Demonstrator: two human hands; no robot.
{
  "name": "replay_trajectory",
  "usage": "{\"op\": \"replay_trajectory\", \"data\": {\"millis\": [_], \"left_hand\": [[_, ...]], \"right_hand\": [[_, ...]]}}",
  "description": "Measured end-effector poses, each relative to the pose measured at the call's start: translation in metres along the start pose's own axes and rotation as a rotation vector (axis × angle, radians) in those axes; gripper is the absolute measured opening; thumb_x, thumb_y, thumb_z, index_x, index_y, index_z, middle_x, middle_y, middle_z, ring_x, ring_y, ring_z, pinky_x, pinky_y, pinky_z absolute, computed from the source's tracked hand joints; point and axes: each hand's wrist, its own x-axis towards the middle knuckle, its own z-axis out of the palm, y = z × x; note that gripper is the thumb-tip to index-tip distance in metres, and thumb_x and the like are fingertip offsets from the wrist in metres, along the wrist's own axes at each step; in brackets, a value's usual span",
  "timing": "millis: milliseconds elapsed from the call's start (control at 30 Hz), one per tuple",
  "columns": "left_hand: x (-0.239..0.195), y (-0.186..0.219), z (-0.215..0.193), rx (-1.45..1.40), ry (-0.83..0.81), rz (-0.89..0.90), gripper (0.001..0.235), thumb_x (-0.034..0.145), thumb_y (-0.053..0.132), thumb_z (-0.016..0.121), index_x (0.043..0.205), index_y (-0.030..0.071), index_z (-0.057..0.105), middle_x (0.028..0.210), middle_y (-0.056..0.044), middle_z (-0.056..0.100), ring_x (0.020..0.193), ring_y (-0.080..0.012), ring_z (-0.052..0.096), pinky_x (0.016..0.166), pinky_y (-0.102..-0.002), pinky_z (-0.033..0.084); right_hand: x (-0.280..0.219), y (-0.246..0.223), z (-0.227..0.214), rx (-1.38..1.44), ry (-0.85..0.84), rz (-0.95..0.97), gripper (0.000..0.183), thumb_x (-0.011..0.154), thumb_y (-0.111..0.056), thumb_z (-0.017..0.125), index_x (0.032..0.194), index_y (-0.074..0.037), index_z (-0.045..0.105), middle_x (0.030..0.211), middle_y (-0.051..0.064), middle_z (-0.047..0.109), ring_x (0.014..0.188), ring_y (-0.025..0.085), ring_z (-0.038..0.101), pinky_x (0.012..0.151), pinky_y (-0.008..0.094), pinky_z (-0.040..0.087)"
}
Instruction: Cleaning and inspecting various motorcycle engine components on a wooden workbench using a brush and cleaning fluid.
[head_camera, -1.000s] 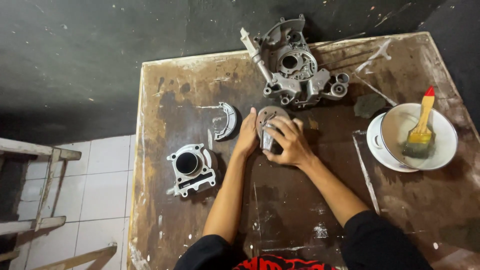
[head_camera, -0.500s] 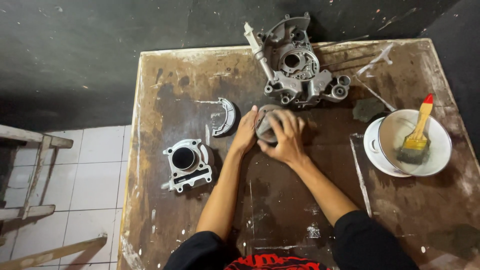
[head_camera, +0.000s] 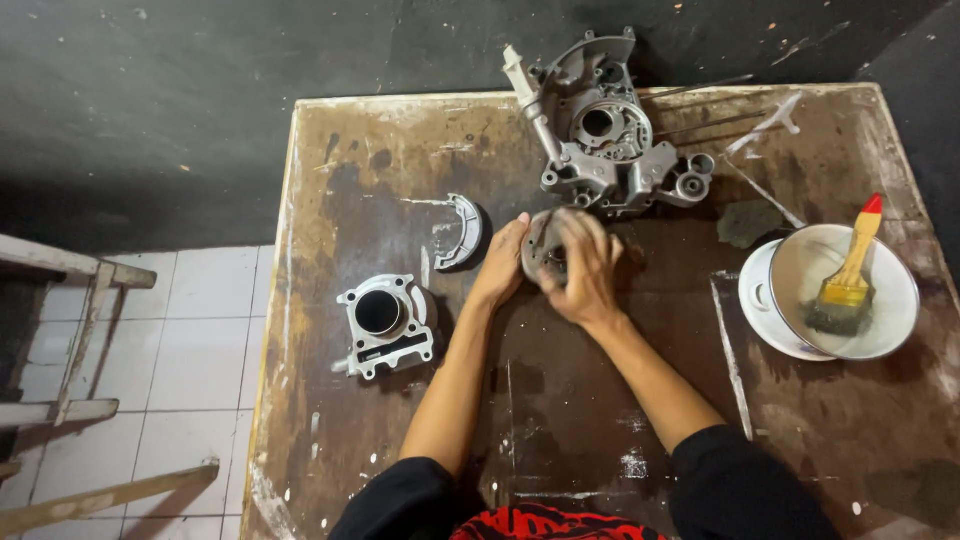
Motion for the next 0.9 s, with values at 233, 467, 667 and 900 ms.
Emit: {"op": "replay_trajectory", "data": {"millis": [233,467,667,900], "left_hand": [[-0.011,0.029,0.020,-0.168,0.037,-0.077,0.043,0.109,0.034,0.040,0.113,-0.001,0.066,0.100,-0.011,0.070,0.087,-0.0188,0.066,0.078,-0.033,0.055],[-0.013,0.027,0.020,-0.067,0.027,-0.068,0.049,0.110,0.036,0.034,0.117,-0.002,0.065,0.101,-0.014,0.071,0.087,-0.0202,0.068,0.077,-0.035,0.058],[0.000,-0.002,0.001,-0.114,0.014,-0.028,0.047,0.114,0.035,0.035,0.116,-0.002,0.064,0.099,-0.014,0.069,0.084,-0.0189,0.065,0.075,-0.033,0.056],[-0.012,0.034,0.027,-0.212,0.064,-0.104,0.043,0.110,0.033,0.035,0.115,0.001,0.063,0.097,-0.008,0.071,0.084,-0.0147,0.066,0.077,-0.030,0.057]], "right_hand": [[-0.025,0.012,0.021,0.008,-0.067,0.004,0.059,0.105,-0.057,0.035,0.124,-0.010,0.067,0.146,0.014,0.058,0.140,0.032,0.047,0.111,0.053,0.028],[-0.017,-0.007,-0.001,-0.030,-0.052,0.047,0.055,0.102,-0.052,0.048,0.132,-0.010,0.066,0.146,0.018,0.054,0.139,0.036,0.046,0.112,0.053,0.030],[-0.019,0.000,0.007,-0.004,-0.026,0.106,0.053,0.101,-0.046,0.051,0.133,-0.006,0.065,0.147,0.017,0.055,0.140,0.035,0.047,0.112,0.054,0.030],[-0.019,0.011,0.017,-0.056,-0.015,0.149,0.048,0.102,-0.042,0.047,0.128,-0.009,0.069,0.145,0.015,0.060,0.138,0.030,0.050,0.114,0.053,0.028]]}}
